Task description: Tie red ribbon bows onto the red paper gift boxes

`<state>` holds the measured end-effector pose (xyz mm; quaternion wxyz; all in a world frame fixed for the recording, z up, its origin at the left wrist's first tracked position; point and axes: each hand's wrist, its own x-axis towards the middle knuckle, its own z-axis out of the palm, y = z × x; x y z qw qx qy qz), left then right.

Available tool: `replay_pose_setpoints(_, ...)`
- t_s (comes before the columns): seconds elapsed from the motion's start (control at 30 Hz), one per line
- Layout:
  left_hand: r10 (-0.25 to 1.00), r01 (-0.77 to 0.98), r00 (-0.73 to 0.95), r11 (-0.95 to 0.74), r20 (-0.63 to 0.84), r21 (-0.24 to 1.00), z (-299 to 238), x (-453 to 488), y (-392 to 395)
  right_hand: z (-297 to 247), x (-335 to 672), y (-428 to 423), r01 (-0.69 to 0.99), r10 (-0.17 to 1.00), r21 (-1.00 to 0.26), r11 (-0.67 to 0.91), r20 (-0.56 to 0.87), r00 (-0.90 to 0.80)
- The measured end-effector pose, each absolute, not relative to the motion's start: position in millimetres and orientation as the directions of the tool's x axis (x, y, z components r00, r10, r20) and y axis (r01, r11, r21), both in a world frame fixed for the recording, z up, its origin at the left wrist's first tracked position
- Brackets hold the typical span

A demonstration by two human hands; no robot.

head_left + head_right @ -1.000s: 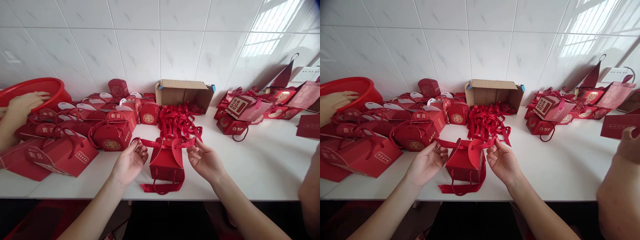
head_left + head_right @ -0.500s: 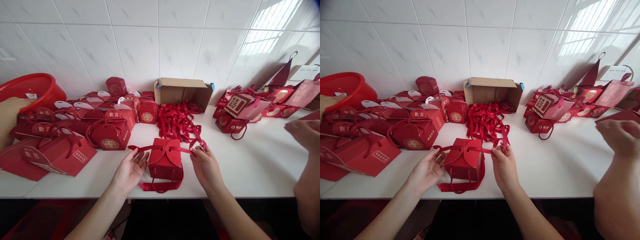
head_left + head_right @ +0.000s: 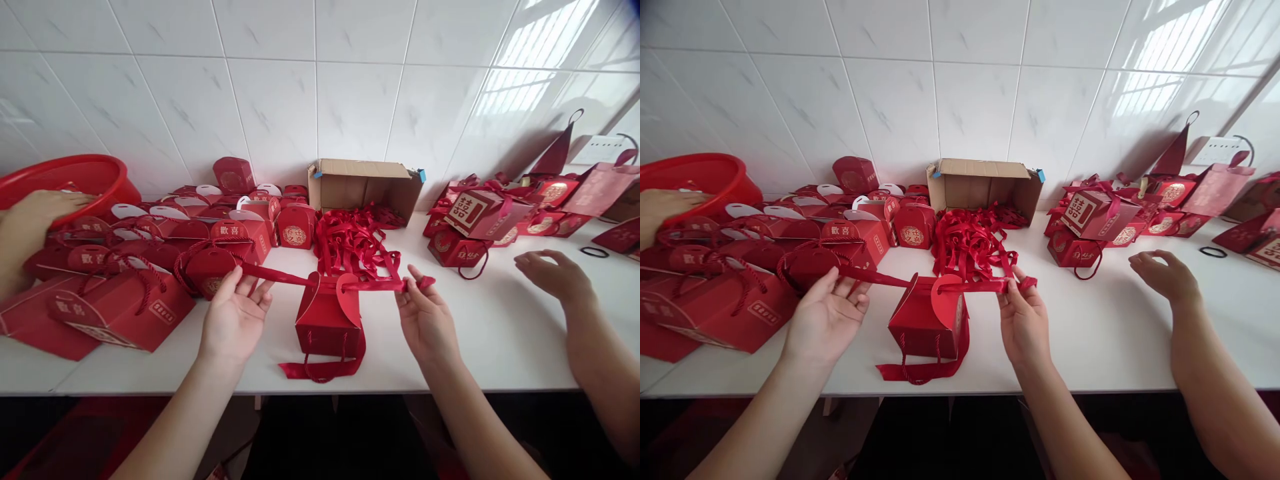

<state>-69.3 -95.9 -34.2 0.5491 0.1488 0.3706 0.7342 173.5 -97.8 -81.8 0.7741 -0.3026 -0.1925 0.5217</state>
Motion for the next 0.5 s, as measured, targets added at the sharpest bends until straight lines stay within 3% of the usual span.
replay_pose_setpoints(0.27, 0.92, -0.563, -0.377, -0.317, 0.104, 0.764, -1.9, -66.4, -92.1, -34.8, 189.9, -86.4, -0.522, 0.882, -0.726, 0.447, 0.263, 0.39)
replay_pose_setpoints(0.5, 0.89, -0.483, -0.303, -0.452, 0.341, 0.75, 31.0, -55.1, -83.2, 18.8, 190.1, -82.4, -0.28, 0.846, -0.801, 0.53, 0.477, 0.238)
